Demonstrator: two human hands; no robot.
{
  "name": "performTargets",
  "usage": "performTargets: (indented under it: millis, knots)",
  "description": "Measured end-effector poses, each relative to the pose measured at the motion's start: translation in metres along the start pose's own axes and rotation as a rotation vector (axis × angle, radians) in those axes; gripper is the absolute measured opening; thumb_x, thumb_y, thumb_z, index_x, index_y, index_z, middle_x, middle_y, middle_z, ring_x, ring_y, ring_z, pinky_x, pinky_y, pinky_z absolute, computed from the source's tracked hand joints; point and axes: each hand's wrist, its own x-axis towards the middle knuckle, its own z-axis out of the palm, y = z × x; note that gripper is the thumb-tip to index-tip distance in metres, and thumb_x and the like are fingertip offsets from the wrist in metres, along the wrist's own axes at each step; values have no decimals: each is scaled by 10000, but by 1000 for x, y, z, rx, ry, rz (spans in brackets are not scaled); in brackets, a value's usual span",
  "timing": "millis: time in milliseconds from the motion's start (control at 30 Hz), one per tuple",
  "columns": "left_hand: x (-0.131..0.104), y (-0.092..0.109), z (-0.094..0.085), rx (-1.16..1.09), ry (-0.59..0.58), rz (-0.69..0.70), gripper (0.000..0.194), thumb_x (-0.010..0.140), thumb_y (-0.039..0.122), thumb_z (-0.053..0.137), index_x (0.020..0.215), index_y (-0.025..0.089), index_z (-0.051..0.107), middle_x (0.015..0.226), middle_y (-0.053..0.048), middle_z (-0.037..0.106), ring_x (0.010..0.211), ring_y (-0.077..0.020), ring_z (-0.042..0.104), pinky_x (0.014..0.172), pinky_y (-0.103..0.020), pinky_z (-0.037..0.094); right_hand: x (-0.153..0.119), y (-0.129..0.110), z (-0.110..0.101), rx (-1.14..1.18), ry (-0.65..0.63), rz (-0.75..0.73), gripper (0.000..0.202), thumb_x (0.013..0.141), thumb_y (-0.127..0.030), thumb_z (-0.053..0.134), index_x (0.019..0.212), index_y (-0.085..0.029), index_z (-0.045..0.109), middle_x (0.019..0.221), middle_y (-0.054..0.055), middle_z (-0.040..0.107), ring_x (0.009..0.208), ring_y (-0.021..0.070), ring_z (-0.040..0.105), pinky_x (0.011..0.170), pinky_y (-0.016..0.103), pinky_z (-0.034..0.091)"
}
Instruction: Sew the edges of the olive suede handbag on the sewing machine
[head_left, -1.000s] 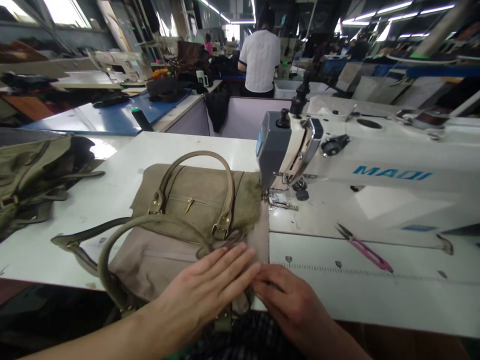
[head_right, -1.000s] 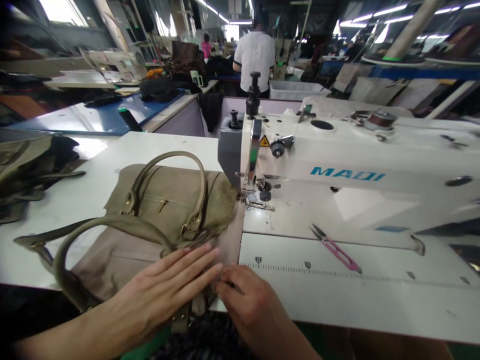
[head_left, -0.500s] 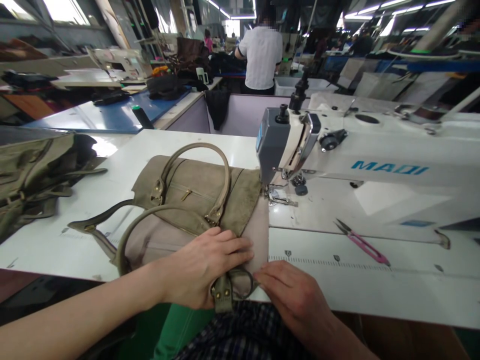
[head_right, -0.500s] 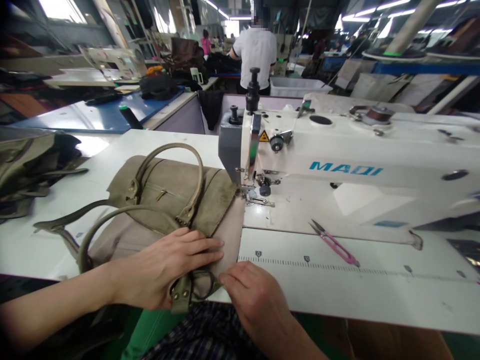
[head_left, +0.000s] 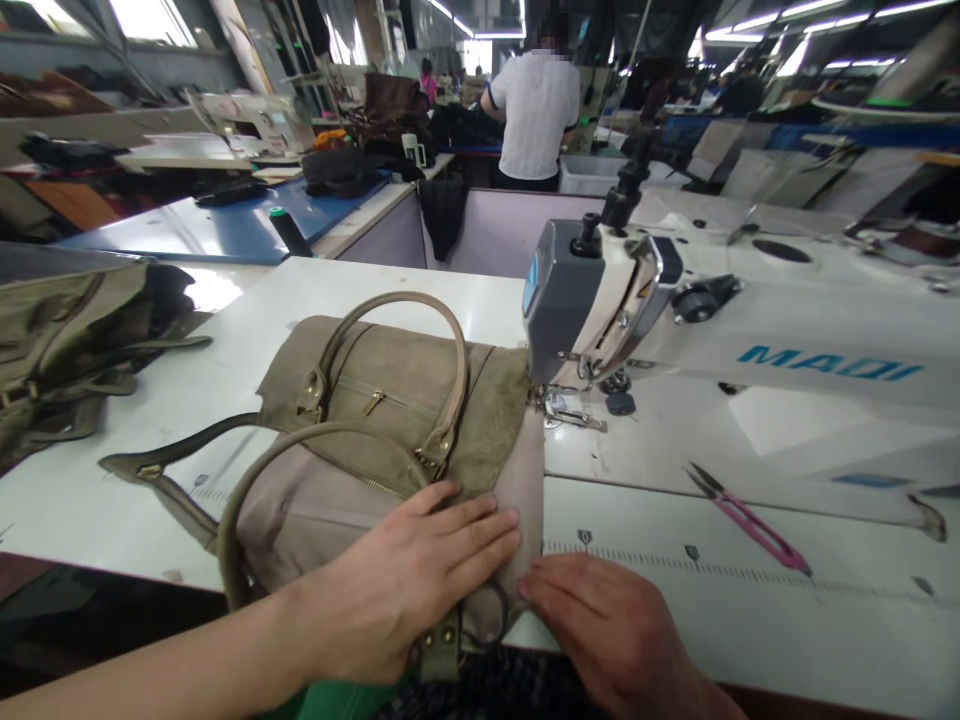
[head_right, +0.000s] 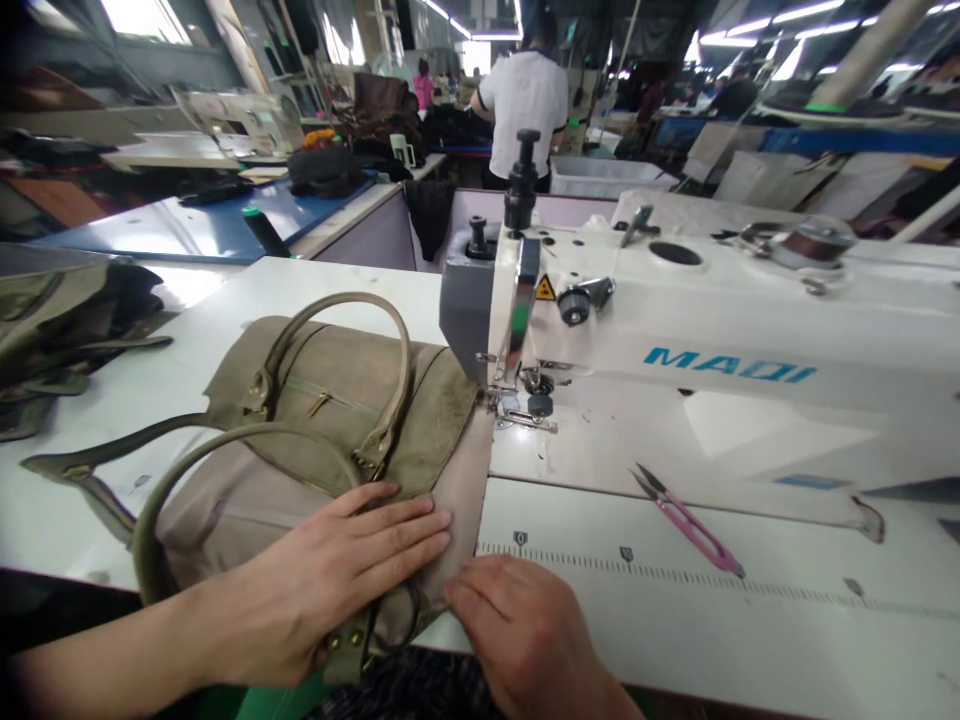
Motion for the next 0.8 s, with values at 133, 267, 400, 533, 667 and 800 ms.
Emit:
performTargets:
  millis: [133,267,400,533,667,800]
  knots:
    - [5,1,-3,20,-47,14,917,699,268,560,1512,115,162,1574,-103,193,1452,-269,177,1195,-486,79,2,11,-2,-27,0,-53,276,895,-55,420,997,-133,664,869,85,725,809,168,693,752,247,581]
    - [16,-9,-7,36,-36,-33,912,712,294,615,1499,107,195,1556,-112,249,1405,-279,277,1167,-488,130,9,24,-3,-70,8,-53,278,906,-63,414,998,-122,670,887,93,725,808,180,696,733,262,589]
    - [26,-19,-12,56,-8,-63,884,725,247,630,1501,171,215,1535,-76,317,1318,-278,403,1090,-473,257,17,34,-3,-112,14,-52,276,899,-50,427,988,-118,679,901,91,729,798,193,698,730,289,605]
    - [31,-28,-17,93,66,-30,691,813,207,580,1458,193,331,1532,-48,328,1327,-257,403,1142,-459,185,18,37,-4,-137,-12,-44,334,889,-35,407,1065,-113,680,1010,103,724,920,198,695,813,301,606]
    - [35,-35,-24,139,88,92,423,933,125,418,1352,140,479,1477,-61,421,1400,-199,313,1204,-430,-42,15,40,-4,-217,-30,-60,405,857,5,389,1135,-93,666,1134,119,691,1070,205,652,919,323,568]
    - [40,-42,-35,132,26,106,518,865,144,539,1375,111,453,1456,-95,445,1351,-213,397,1201,-400,90,19,48,-4,-261,-60,-50,384,884,-24,402,1172,-83,649,1195,135,660,1141,219,612,974,378,536]
